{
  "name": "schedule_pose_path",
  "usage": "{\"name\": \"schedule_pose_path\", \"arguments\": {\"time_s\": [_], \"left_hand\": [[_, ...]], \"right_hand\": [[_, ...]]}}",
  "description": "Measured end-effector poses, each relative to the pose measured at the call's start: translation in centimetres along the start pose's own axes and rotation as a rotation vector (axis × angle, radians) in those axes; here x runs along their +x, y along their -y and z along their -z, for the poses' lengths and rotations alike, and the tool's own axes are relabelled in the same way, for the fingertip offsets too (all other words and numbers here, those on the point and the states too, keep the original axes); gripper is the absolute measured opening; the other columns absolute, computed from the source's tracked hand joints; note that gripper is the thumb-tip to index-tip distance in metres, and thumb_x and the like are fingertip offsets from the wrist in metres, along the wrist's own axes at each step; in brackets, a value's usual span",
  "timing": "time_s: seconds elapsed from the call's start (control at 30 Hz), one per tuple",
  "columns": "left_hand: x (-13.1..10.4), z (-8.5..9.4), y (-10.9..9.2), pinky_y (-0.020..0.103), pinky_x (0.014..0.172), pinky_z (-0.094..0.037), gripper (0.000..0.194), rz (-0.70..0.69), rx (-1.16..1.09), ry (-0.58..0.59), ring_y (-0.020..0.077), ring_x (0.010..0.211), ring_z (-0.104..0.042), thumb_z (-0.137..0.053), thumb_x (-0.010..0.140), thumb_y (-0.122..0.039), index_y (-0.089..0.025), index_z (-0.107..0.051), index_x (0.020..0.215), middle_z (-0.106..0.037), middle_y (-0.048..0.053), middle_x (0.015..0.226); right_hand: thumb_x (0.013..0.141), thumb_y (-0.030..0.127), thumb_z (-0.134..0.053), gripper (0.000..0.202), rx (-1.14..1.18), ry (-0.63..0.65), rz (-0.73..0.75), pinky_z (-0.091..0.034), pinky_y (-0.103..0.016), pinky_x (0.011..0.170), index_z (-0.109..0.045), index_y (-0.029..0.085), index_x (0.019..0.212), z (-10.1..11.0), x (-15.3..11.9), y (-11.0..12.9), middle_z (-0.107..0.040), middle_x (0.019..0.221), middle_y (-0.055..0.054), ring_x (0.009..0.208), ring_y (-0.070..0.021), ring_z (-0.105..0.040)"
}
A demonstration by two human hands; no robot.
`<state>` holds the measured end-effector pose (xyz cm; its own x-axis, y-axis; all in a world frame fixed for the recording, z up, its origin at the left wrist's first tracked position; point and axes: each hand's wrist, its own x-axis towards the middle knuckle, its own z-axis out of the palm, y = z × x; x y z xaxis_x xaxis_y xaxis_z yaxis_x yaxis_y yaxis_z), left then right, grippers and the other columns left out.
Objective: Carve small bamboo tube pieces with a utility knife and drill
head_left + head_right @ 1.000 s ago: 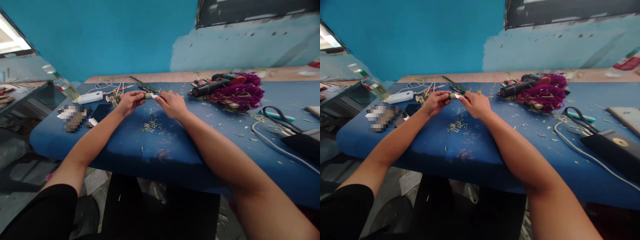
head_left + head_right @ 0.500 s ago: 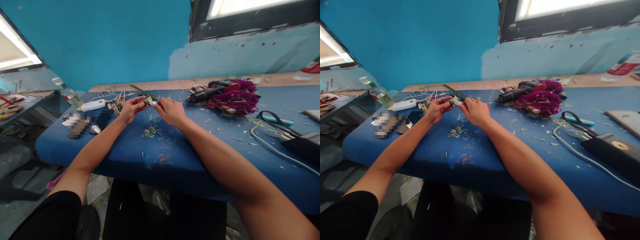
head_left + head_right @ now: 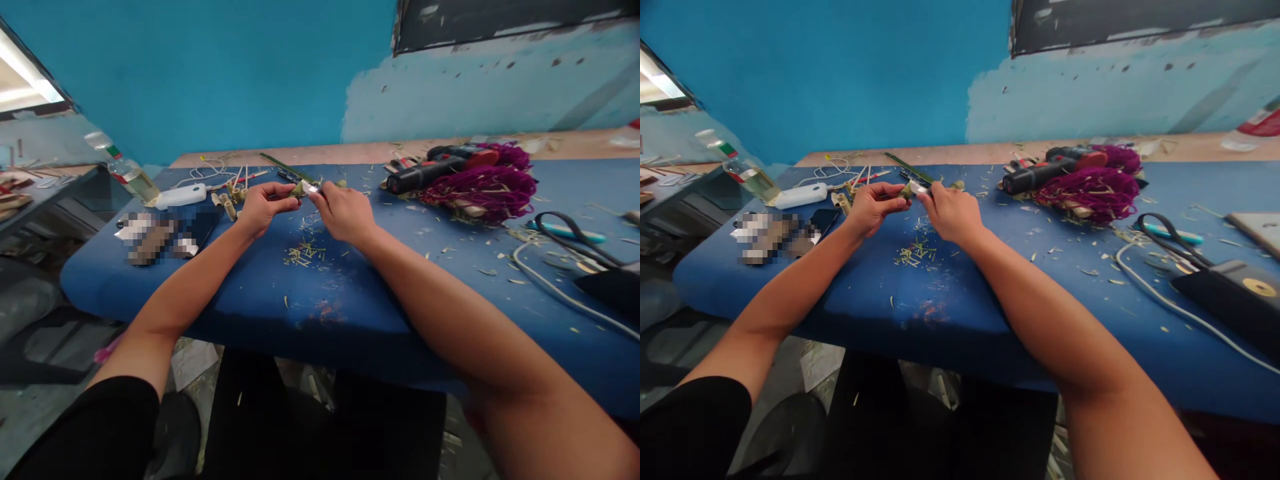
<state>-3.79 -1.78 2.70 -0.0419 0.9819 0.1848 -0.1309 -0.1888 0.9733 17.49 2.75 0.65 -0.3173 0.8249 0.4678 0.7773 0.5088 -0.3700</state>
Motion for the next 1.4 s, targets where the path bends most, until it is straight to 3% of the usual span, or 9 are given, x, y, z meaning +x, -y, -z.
{"name": "schedule_pose_path", "arguments": {"time_s": [0.1,0.2,0.3,0.5,0.73,1.03,1.13,1.27,1.4], "left_hand": [[-0.2,-0.2,-0.2,0.037,0.095,-0.068,0.031,-0.034,0.031,0.011,0.0177,0.086,-0.082,-0.095,0.063,-0.006,-0.016,-0.084,0.089,-0.082,0.002,0.086],[-0.2,-0.4,-0.2,0.037,0.092,-0.068,0.031,-0.052,0.039,-0.021,0.017,0.082,-0.08,-0.096,0.066,-0.01,-0.015,-0.085,0.094,-0.083,0.003,0.086],[0.0,-0.3,0.2,0.034,0.092,-0.066,0.031,-0.058,0.046,-0.074,0.0147,0.081,-0.079,-0.096,0.068,-0.011,-0.014,-0.084,0.096,-0.083,0.003,0.086],[0.5,-0.1,0.5,0.031,0.104,-0.065,0.028,-0.021,-0.121,-0.084,0.0136,0.091,-0.081,-0.096,0.072,-0.009,-0.017,-0.086,0.097,-0.085,0.002,0.093],[0.3,-0.7,0.7,0.038,0.107,-0.066,0.014,0.07,-0.258,-0.062,0.0182,0.098,-0.083,-0.084,0.09,-0.009,-0.019,-0.09,0.099,-0.088,0.005,0.099],[0.7,-0.6,1.1,0.041,0.104,-0.066,0.01,0.064,-0.268,-0.1,0.0171,0.087,-0.08,-0.088,0.083,-0.007,-0.016,-0.089,0.089,-0.085,0.006,0.09],[0.8,-0.7,1.0,0.039,0.1,-0.066,0.009,0.083,-0.237,-0.122,0.0161,0.081,-0.079,-0.087,0.081,-0.006,-0.014,-0.086,0.084,-0.084,0.005,0.085],[0.6,-0.2,0.4,0.035,0.092,-0.065,0.01,0.114,-0.174,-0.119,0.0155,0.076,-0.078,-0.087,0.081,-0.008,-0.013,-0.085,0.09,-0.082,0.006,0.085],[0.7,0.6,-0.2,0.028,0.08,-0.061,0.009,0.086,-0.153,-0.154,0.0125,0.073,-0.074,-0.079,0.084,-0.009,-0.016,-0.081,0.089,-0.079,0.004,0.083]], "right_hand": [[0.114,0.073,-0.032,0.066,0.021,-0.047,-0.184,-0.043,-0.04,0.077,-0.071,0.022,0.099,0.2,1.2,-3.0,-0.073,0.088,-0.018,0.084,-0.0308,-0.063],[0.113,0.073,-0.031,0.067,0.027,-0.119,-0.172,-0.042,-0.04,0.077,-0.068,0.023,0.09,1.2,1.3,-4.2,-0.071,0.084,-0.017,0.082,-0.0307,-0.062],[0.115,0.066,-0.029,0.061,0.033,-0.097,-0.055,-0.036,-0.039,0.073,-0.064,0.025,0.089,1.9,0.4,-2.2,-0.071,0.083,-0.015,0.077,-0.0283,-0.06],[0.117,0.055,-0.03,0.049,0.036,0.089,0.087,-0.029,-0.038,0.071,-0.064,0.024,0.099,1.1,-1.0,2.7,-0.074,0.088,-0.012,0.077,-0.0275,-0.061],[0.118,0.05,-0.028,0.049,0.027,0.168,0.096,-0.026,-0.039,0.071,-0.065,0.022,0.104,1.4,-1.0,3.3,-0.075,0.091,-0.013,0.077,-0.0276,-0.063],[0.118,0.052,-0.024,0.059,-0.127,0.2,0.077,-0.035,-0.038,0.074,-0.071,0.017,0.122,1.6,-1.1,4.4,-0.08,0.106,-0.019,0.086,-0.0307,-0.069],[0.118,0.054,-0.024,0.062,-0.146,0.205,-0.019,-0.042,-0.041,0.081,-0.073,0.016,0.128,1.8,0.1,2.7,-0.08,0.115,-0.023,0.097,-0.0346,-0.072],[0.117,0.045,-0.025,0.061,-0.144,0.13,-0.338,-0.049,-0.046,0.094,-0.073,0.01,0.128,3.2,1.9,-2.9,-0.076,0.127,-0.03,0.11,-0.038,-0.072],[0.115,0.044,-0.031,0.051,-0.081,0.019,-0.369,-0.049,-0.047,0.101,-0.073,0.017,0.11,4.1,2.3,-6.2,-0.076,0.121,-0.026,0.115,-0.0367,-0.07]]}}
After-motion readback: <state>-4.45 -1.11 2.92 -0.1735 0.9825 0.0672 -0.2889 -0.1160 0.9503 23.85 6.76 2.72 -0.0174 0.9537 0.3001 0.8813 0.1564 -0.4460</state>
